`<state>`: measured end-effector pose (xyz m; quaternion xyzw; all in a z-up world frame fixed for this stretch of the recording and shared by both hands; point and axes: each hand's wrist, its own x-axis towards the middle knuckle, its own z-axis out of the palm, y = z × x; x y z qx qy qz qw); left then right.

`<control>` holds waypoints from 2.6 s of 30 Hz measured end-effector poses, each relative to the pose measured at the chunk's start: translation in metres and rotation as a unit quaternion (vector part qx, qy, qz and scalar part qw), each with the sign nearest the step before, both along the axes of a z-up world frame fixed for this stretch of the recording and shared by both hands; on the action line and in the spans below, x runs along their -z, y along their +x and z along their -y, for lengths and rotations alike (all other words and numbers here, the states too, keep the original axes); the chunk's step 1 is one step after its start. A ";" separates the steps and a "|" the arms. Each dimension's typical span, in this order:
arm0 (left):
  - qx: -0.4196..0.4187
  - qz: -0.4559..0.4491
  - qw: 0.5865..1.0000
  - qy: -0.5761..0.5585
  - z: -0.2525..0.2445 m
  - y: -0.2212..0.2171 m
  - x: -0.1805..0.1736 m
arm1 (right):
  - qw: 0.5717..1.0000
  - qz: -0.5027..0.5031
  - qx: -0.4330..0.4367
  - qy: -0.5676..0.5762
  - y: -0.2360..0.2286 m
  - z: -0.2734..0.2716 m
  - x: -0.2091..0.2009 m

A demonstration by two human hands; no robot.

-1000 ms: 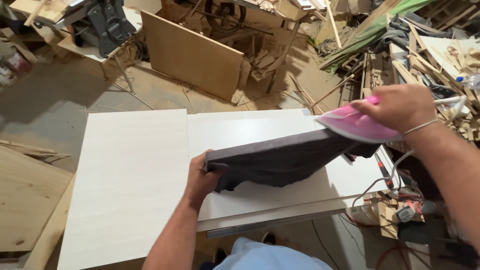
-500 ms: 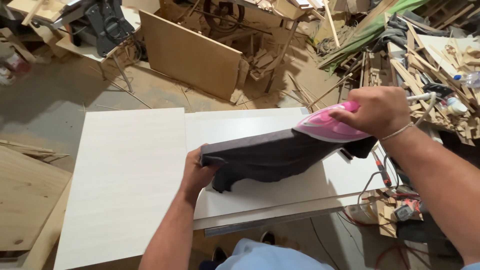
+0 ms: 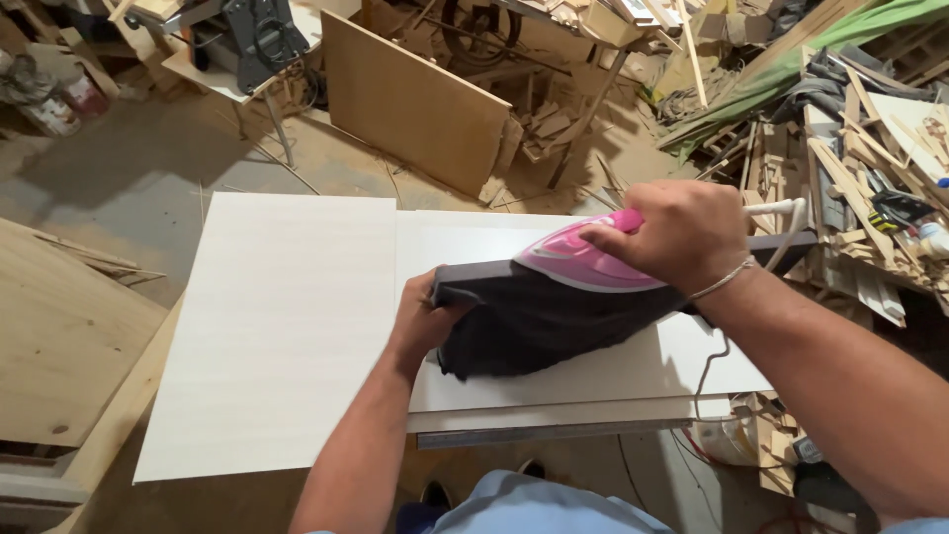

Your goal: Ironing a piece of black fabric onto a white board on a workbench

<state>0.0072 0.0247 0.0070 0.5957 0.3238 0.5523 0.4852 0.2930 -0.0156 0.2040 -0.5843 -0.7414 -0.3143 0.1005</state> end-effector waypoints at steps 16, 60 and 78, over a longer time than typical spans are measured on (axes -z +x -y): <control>-0.001 -0.011 0.999 -0.033 -0.003 0.005 0.015 | 0.993 -0.061 -0.100 0.030 -0.104 0.006 -0.009; -0.042 -0.032 0.998 -0.044 -0.046 -0.005 0.095 | 0.972 -0.133 -0.040 -0.189 -0.168 -0.030 -0.034; -0.037 -0.048 0.997 -0.049 -0.042 -0.011 0.085 | 0.969 -0.139 -0.053 -0.199 -0.167 -0.035 -0.030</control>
